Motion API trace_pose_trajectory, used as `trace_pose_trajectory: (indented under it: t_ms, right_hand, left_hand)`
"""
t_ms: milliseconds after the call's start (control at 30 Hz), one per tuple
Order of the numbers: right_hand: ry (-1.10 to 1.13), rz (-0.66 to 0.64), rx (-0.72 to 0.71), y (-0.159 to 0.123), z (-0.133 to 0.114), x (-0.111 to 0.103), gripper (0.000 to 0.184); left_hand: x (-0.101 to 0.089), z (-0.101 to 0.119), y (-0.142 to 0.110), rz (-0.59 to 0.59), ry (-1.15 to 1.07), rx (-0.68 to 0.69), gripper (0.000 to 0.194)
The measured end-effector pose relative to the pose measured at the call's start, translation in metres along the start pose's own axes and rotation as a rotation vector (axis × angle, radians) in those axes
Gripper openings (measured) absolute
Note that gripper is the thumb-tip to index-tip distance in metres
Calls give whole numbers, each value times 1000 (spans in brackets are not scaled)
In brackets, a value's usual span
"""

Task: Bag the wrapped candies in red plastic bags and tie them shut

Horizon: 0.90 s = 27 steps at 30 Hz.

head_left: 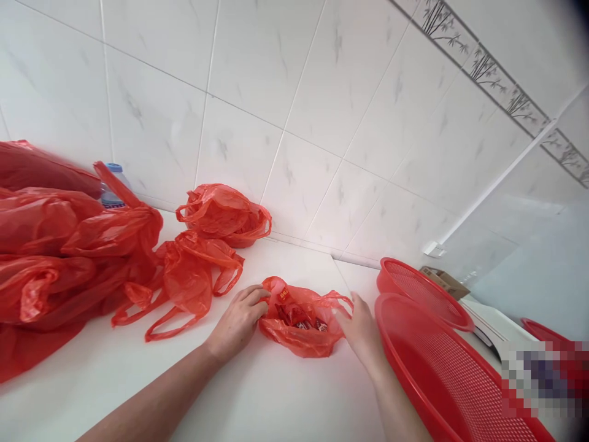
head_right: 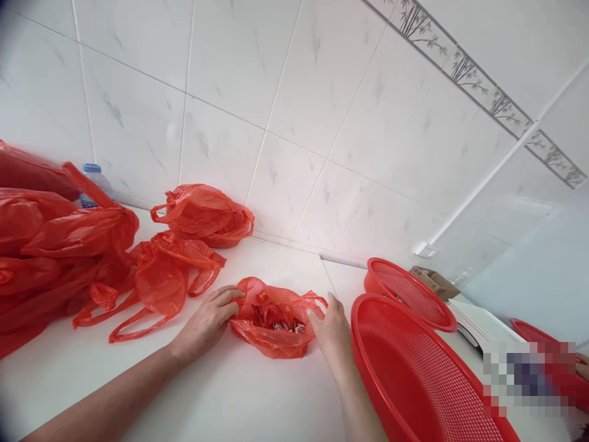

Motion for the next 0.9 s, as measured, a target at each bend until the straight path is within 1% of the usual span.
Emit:
trace_pose_trajectory:
  t_ms: [67, 100, 133, 233, 300, 367, 433, 500, 567, 633, 700, 800, 900]
  right_hand:
    - [99, -77, 42, 7, 3, 18, 22]
    - [152, -108, 54, 10, 2, 26, 20]
    - [209, -125, 60, 13, 0, 31, 23]
    - [445, -116, 83, 22, -11, 35, 29]
    - [612, -66, 92, 32, -19, 31, 33]
    - [757, 19, 86, 43, -27, 23, 35]
    - [870, 127, 64, 52, -33, 12, 34]
    - [957, 237, 34, 57, -37, -1, 30]
    - [1021, 344, 4, 56, -38, -13, 29]
    - [1059, 429, -19, 51, -37, -21, 28]
    - [1070, 463, -22, 45, -33, -23, 28]
    - [1054, 427, 20, 37, -20, -10, 29]
    - [1021, 401, 116, 25, 4, 12, 24]
  left_hand:
    - [-2, -1, 1, 12, 1, -16, 35]
    - [-3, -3, 1, 25, 3, -27, 35]
    - [-4, -5, 1, 37, 4, -39, 34]
    - [-6, -11, 3, 58, 3, -69, 31]
    - [-7, -16, 3, 59, 3, -94, 26]
    - [-8, -24, 4, 70, -7, -148, 22]
    - [-10, -32, 3, 115, -20, -218, 19]
    - [-15, -38, 0, 191, -32, -281, 18]
    - [-21, -42, -2, 286, -60, -328, 17]
    - [-25, -43, -5, 366, -110, -347, 16]
    - [-27, -40, -5, 412, -151, -335, 16]
    - [-29, -37, -5, 427, -183, -309, 18]
    - [-33, -29, -2, 358, -170, -265, 19]
Point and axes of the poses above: each hand's wrist, its own y-axis towards the middle knuckle, its own x-axis out of the palm, z = x × y, the point moved 7 cm from there along y, towards the middle knuckle, and after that the axes turned 3 degrees about -x, right-handed, at the moved point
